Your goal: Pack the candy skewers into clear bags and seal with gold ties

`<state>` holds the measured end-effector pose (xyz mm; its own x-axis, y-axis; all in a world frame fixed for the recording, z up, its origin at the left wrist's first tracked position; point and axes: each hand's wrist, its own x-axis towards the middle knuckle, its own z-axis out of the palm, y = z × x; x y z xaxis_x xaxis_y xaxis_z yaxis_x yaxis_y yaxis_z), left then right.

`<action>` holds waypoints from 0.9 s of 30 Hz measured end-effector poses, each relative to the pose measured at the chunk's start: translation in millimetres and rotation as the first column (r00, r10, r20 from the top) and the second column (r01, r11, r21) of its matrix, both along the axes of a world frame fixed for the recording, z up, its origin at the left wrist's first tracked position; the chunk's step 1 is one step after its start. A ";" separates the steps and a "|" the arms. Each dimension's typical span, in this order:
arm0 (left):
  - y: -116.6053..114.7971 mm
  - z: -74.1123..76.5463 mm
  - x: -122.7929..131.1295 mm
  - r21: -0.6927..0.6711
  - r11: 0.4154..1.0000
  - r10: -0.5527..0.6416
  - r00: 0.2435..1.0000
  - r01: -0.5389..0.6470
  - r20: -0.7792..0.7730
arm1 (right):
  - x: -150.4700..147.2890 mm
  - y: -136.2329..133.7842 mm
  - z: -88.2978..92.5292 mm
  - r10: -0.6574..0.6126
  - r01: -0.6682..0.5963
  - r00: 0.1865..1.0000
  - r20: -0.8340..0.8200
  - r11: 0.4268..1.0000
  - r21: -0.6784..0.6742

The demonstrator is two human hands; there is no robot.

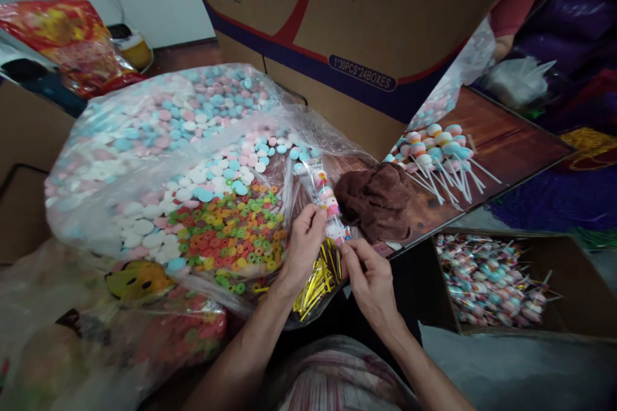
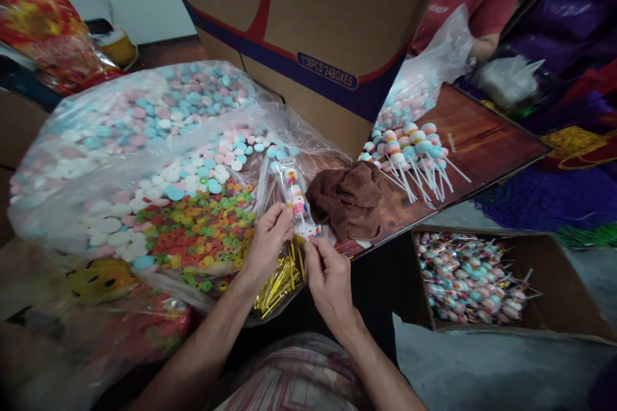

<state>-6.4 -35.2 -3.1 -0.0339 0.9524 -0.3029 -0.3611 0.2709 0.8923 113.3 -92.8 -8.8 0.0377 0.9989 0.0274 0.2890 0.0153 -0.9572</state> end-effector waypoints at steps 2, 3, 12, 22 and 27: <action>-3.5 1.5 3.2 0.058 0.995 -0.078 0.994 0.083 -0.076 | -0.1 5.3 3.5 -0.030 0.030 0.999 -0.028 1.000 0.006; -5.3 2.2 5.0 0.084 0.988 -0.119 0.987 0.129 -0.111 | 0.0 8.0 4.7 -0.049 0.050 0.998 -0.037 0.999 0.012; -1.2 3.5 4.0 0.083 0.991 -0.097 0.993 0.102 -0.063 | 3.5 11.4 4.2 -0.102 0.102 0.995 -0.019 0.994 0.047; 1.1 7.3 6.9 -0.039 0.993 -0.093 0.955 0.109 0.281 | 3.0 5.2 2.0 0.038 -0.039 0.999 -0.032 0.999 -0.033; -5.0 11.1 9.3 -0.017 0.976 -0.200 0.929 0.215 0.310 | 7.9 4.9 11.9 -0.022 0.016 0.993 -0.114 0.998 -0.054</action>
